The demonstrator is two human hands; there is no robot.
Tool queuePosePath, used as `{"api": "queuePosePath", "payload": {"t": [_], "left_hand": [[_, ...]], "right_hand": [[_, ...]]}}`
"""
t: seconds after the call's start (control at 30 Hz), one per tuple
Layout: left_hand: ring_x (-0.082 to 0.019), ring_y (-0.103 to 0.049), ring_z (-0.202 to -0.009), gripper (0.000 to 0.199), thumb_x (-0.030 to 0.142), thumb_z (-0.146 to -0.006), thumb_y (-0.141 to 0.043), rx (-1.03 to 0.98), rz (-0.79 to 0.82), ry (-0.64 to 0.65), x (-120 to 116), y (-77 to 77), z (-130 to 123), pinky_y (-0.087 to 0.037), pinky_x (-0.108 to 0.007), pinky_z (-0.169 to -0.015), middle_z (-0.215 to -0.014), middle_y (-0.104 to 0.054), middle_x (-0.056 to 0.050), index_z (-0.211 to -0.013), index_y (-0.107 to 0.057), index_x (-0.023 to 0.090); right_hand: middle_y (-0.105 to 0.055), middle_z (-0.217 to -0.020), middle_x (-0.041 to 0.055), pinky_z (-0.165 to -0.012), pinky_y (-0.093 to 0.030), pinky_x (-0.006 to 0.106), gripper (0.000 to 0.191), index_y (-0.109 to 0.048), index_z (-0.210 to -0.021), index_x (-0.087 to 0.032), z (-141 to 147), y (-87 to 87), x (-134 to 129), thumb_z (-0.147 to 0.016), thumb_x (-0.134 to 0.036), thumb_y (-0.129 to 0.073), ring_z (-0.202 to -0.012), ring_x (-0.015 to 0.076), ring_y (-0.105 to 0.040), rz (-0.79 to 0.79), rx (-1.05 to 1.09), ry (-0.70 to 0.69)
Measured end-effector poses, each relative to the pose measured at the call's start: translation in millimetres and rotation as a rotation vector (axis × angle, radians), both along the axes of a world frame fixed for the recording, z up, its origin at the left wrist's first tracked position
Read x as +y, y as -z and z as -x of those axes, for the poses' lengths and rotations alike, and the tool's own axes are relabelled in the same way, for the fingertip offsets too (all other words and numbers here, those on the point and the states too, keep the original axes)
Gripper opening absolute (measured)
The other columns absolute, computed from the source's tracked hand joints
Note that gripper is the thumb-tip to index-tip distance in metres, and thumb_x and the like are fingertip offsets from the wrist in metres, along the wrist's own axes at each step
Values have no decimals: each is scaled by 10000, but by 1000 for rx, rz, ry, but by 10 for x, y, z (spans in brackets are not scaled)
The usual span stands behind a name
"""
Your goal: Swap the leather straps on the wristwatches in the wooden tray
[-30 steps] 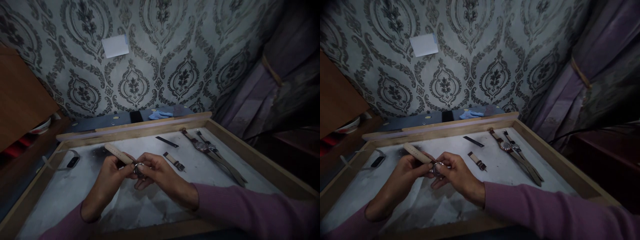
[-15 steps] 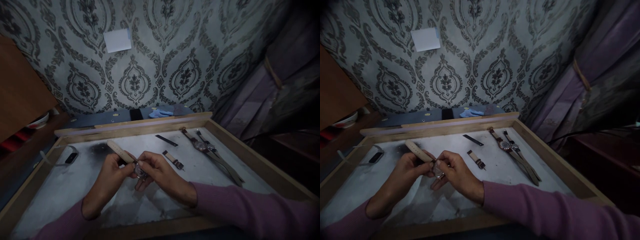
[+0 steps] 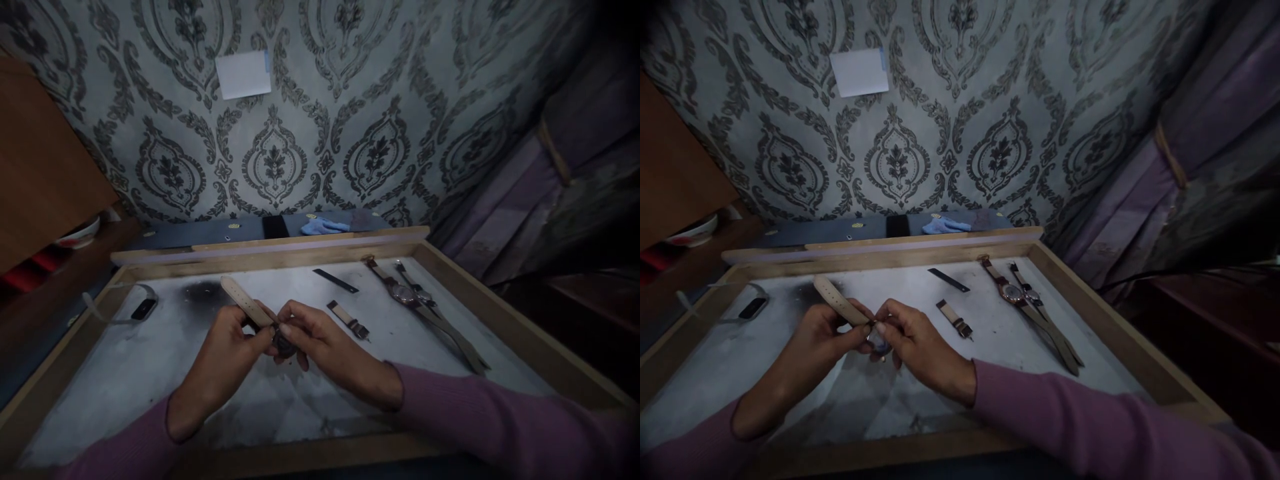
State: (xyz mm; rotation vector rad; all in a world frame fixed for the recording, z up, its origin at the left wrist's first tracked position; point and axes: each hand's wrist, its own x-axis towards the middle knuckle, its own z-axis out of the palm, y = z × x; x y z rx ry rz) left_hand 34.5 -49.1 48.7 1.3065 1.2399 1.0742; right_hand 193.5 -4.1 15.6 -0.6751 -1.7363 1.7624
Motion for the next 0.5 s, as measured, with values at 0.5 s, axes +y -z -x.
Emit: {"api": "queuePosePath", "payload": {"t": [0.5], "left_hand": [[-138, -601, -557, 92, 195, -703, -597, 85, 44, 31, 6, -16, -6, -503, -242, -543, -603, -635, -10, -696, -659, 127]], "right_hand": [[-571, -717, -4, -557, -573, 247, 227, -426, -841, -185, -23, -17, -45, -886, -356, -568, -655, 114, -617, 95, 57, -78]]}}
